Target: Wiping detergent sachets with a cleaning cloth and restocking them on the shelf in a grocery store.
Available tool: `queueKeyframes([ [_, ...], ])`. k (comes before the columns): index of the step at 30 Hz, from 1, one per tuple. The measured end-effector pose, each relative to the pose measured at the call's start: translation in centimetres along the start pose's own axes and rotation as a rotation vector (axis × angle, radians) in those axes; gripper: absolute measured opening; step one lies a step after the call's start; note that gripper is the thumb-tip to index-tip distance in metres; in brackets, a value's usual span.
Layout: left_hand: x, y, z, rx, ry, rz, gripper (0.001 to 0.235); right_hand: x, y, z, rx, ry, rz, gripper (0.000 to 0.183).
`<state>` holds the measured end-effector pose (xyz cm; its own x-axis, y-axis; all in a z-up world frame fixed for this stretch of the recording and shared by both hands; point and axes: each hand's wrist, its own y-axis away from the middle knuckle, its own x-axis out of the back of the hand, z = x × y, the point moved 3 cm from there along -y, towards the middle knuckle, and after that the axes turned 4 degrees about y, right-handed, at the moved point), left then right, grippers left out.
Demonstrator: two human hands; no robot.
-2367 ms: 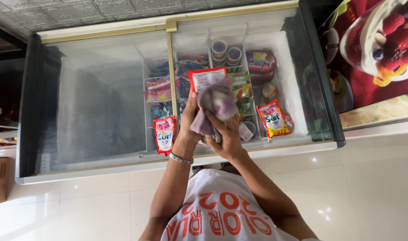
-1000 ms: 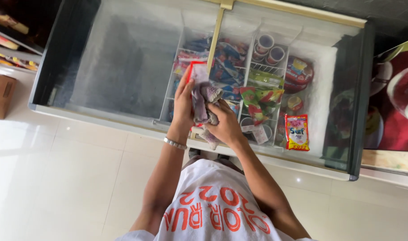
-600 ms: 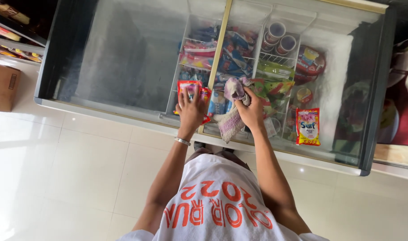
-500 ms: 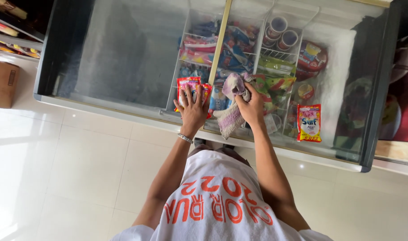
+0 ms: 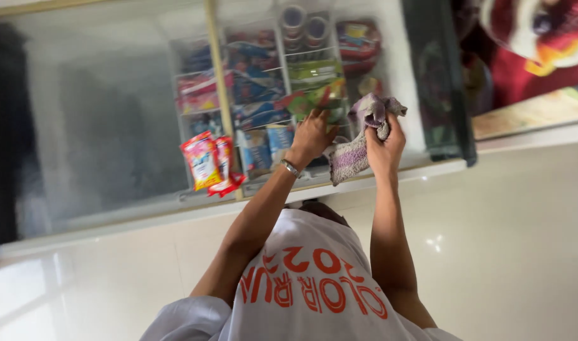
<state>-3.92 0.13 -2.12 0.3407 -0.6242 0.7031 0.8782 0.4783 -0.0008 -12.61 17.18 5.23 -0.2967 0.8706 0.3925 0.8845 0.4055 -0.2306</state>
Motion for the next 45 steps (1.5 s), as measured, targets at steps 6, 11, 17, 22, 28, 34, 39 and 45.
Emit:
queueKeyframes([
  [6, -6.0, -5.2, 3.6, -0.066, -0.057, -0.184, 0.06, 5.4, -0.7, 4.6, 0.129, 0.325, 0.226, 0.038],
  [11, -12.7, -7.2, -0.3, -0.092, -0.064, -0.154, 0.055, 3.1, 1.0, 7.9, 0.05, 0.576, 0.198, 0.05],
  [17, -6.3, -5.4, 3.4, 0.253, 0.78, -0.292, 0.044, -0.3, 1.3, 8.4, 0.097, 0.258, 0.099, 0.038],
  [22, 2.4, -2.8, 3.7, 0.295, 1.289, -0.225, 0.032, -4.4, -2.2, 8.8, -0.078, -0.428, -0.043, 0.042],
  [28, 9.3, 2.5, -2.2, 0.044, 1.344, 0.225, 0.041, -8.3, -2.5, -9.2, 0.611, -0.096, -0.276, 0.05],
  [34, 12.2, 8.2, -8.0, 0.012, 1.609, 0.573, 0.053, -14.6, 6.4, -16.4, 0.669, -0.321, -0.638, 0.053],
  [39, 15.2, 13.9, -5.6, -0.142, 1.821, 0.689, 0.06, -16.8, 8.8, -17.4, 0.937, -0.208, -0.645, 0.058],
  [45, 15.1, 13.1, -5.0, -0.046, 1.716, 0.762, 0.058, -18.0, 5.2, -20.8, 0.97, -0.043, -0.557, 0.057],
])
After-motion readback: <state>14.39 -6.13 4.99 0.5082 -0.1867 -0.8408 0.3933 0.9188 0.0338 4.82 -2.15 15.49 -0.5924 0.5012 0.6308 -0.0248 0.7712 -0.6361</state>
